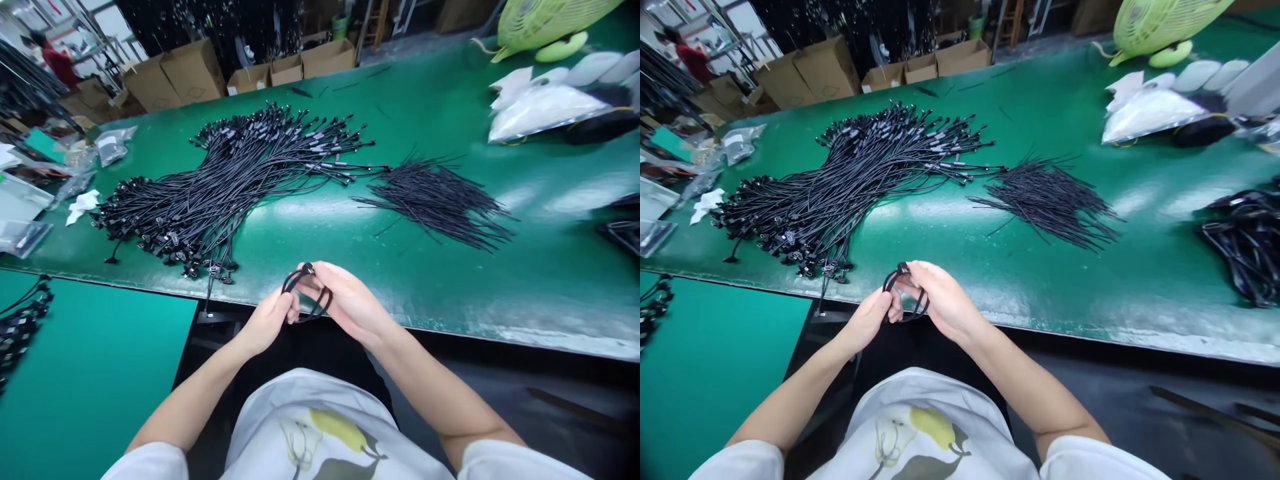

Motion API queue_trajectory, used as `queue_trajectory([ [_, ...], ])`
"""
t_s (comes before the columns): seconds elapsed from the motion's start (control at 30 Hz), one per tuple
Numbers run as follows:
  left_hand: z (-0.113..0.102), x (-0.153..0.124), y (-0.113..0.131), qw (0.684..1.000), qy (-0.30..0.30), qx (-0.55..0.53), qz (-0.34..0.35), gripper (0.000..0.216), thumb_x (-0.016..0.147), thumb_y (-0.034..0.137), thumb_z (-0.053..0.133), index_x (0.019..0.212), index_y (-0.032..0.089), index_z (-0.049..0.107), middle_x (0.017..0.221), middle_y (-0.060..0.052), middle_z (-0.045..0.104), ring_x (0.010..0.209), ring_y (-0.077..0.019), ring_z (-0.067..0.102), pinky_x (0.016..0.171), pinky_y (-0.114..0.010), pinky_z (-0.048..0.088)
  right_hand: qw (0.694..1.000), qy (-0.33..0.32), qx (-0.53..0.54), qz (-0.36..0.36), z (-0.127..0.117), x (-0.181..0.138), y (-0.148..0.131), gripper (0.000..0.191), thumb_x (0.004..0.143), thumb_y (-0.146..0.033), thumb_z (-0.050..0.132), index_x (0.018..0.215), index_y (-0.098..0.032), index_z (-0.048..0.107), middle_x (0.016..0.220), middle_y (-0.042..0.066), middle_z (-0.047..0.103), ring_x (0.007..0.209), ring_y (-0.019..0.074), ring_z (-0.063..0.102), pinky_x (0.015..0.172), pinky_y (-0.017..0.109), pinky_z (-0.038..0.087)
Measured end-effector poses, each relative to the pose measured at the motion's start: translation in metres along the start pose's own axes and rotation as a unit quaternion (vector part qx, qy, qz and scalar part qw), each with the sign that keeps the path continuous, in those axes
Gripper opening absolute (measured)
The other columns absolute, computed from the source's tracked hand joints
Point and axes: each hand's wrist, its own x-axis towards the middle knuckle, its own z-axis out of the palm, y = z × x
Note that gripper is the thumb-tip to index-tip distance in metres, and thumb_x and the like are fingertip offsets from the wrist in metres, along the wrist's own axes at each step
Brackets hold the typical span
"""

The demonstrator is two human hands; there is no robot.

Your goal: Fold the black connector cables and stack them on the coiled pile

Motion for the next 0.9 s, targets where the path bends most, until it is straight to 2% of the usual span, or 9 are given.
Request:
queue_trajectory([
  [0.13, 0.004, -0.006, -0.006, 0.993, -0.065, 0.093, -0.015, 0.030, 0.092, 0.047, 0.048, 0.088, 0.017, 0.052, 0.074, 0.000, 0.049, 0.066, -0.0135, 0.044, 0.063, -0.028, 0.039, 0.999, 0.022, -0.004, -0.030, 0.007, -0.015, 0.016, 0.045, 0.083, -0.062, 0.057, 0.095, -0.019, 0.060, 0.090, 0.005, 0.065, 0.075, 0.0134, 0.062, 0.059, 0.024, 0.050],
  [0.23, 0.007, -0.007, -0.013, 0.983, -0.158, 0.089, -0.039, 0.033, 0.090, 0.048, 0.051, 0.081, 0.016, 0.055, 0.076, -0.002, 0.050, 0.071, -0.0144, 0.045, 0.066, -0.029, 0.040, 0.999, 0.016, 0.023, -0.041, 0.009, -0.017, 0.024, 0.047, 0.084, -0.067, 0.052, 0.086, -0.020, 0.052, 0.076, 0.000, 0.058, 0.053, 0.0074, 0.051, 0.043, 0.019, 0.037],
  [0.4, 0.017, -0.011, -0.022, 0.977, -0.166, -0.065, -0.119, 0.044, 0.080, 0.060, 0.061, 0.081, 0.016, 0.058, 0.071, -0.002, 0.052, 0.066, -0.0138, 0.047, 0.066, -0.029, 0.042, 0.995, -0.007, 0.098, -0.006, 0.007, -0.006, 0.014, 0.052, 0.078, -0.072, 0.054, 0.082, -0.021, 0.044, 0.068, -0.008, 0.037, 0.040, 0.0004, 0.024, 0.037, 0.015, 0.017],
  [0.53, 0.028, -0.015, -0.016, 0.926, -0.117, -0.292, -0.211, 0.048, 0.080, 0.064, 0.058, 0.082, 0.016, 0.053, 0.058, 0.006, 0.039, 0.050, -0.0084, 0.039, 0.055, -0.026, 0.042, 0.998, -0.023, 0.032, -0.041, -0.002, 0.000, 0.004, 0.052, 0.085, -0.073, 0.041, 0.085, -0.022, 0.045, 0.067, -0.007, 0.035, 0.040, 0.0023, 0.028, 0.038, 0.017, 0.027],
  [0.63, 0.024, -0.012, -0.012, 0.929, -0.066, -0.288, -0.222, 0.042, 0.082, 0.056, 0.061, 0.081, 0.015, 0.052, 0.055, 0.008, 0.032, 0.045, -0.0059, 0.032, 0.049, -0.021, 0.037, 0.973, -0.024, -0.176, -0.148, -0.018, -0.003, -0.005, 0.048, 0.094, -0.065, 0.029, 0.092, -0.021, 0.050, 0.075, -0.002, 0.048, 0.054, 0.0085, 0.051, 0.054, 0.025, 0.046],
  [0.7, 0.017, -0.007, -0.011, 0.951, -0.040, -0.238, -0.196, 0.040, 0.081, 0.054, 0.063, 0.078, 0.016, 0.051, 0.054, 0.009, 0.031, 0.045, -0.0058, 0.032, 0.048, -0.021, 0.036, 0.877, -0.033, -0.389, -0.280, -0.032, -0.009, -0.012, 0.048, 0.096, -0.061, 0.031, 0.102, -0.020, 0.055, 0.091, 0.005, 0.058, 0.081, 0.0158, 0.062, 0.074, 0.034, 0.052],
  [0.77, 0.008, -0.003, -0.010, 0.974, -0.035, -0.155, -0.162, 0.041, 0.084, 0.056, 0.057, 0.075, 0.017, 0.048, 0.054, 0.009, 0.031, 0.046, -0.0068, 0.034, 0.050, -0.022, 0.038, 0.710, -0.088, -0.580, -0.388, -0.042, -0.016, -0.016, 0.042, 0.097, -0.053, 0.038, 0.115, -0.020, 0.056, 0.109, 0.009, 0.061, 0.104, 0.0207, 0.059, 0.093, 0.041, 0.046],
  [0.83, 0.003, 0.000, -0.007, 0.986, -0.075, -0.020, -0.147, 0.041, 0.091, 0.054, 0.045, 0.073, 0.017, 0.047, 0.053, 0.007, 0.034, 0.047, -0.0088, 0.039, 0.053, -0.024, 0.040, 0.555, -0.157, -0.708, -0.408, -0.047, -0.024, -0.014, 0.031, 0.099, -0.035, 0.040, 0.121, -0.018, 0.055, 0.108, 0.009, 0.063, 0.104, 0.0206, 0.058, 0.097, 0.044, 0.043],
  [0.9, 0.001, 0.001, -0.002, 0.971, -0.131, 0.159, -0.125, 0.036, 0.096, 0.045, 0.035, 0.078, 0.018, 0.049, 0.058, 0.004, 0.044, 0.053, -0.0111, 0.045, 0.058, -0.026, 0.040, 0.470, -0.201, -0.786, -0.348, -0.047, -0.031, -0.010, 0.028, 0.099, -0.018, 0.035, 0.112, -0.012, 0.059, 0.094, 0.009, 0.065, 0.089, 0.0188, 0.061, 0.087, 0.040, 0.046],
])
